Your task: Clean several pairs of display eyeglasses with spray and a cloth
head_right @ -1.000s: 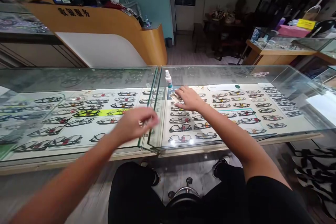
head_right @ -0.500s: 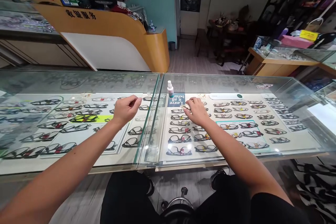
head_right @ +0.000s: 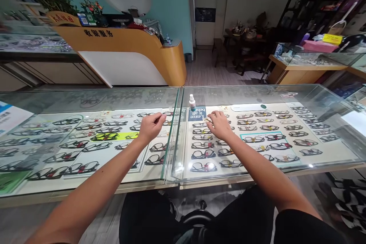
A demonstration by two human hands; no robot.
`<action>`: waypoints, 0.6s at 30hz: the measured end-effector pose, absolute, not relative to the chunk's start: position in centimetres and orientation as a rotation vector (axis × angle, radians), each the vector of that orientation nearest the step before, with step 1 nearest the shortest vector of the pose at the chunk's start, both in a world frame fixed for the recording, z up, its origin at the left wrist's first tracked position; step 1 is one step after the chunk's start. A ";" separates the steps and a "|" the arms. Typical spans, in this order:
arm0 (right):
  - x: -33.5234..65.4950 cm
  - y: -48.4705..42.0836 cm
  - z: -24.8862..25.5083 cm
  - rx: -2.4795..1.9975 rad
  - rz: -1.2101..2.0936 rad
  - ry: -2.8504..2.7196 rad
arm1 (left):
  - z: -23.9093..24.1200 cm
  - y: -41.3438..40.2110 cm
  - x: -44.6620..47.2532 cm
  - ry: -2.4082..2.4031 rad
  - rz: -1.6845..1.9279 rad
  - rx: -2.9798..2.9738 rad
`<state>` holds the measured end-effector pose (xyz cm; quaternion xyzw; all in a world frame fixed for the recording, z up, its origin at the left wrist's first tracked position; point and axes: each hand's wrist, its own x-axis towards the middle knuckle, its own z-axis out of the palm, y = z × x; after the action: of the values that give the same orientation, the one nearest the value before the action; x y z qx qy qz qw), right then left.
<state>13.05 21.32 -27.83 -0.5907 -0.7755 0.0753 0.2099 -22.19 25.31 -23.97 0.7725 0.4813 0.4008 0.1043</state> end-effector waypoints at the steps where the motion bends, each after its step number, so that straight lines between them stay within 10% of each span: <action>1: 13.0 21.3 -27.9 -1.645 0.202 -2.156 | -23.9 25.2 -22.2 1.412 1.179 2.274; 18: 13.4 21.7 -28.2 -1.686 0.159 -2.118 | -17.3 17.1 -23.2 1.237 1.051 2.121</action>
<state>13.42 21.65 -28.17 -0.6076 -0.7630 0.0575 0.2131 -23.21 17.13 -17.29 0.7722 0.4503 0.3828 0.2334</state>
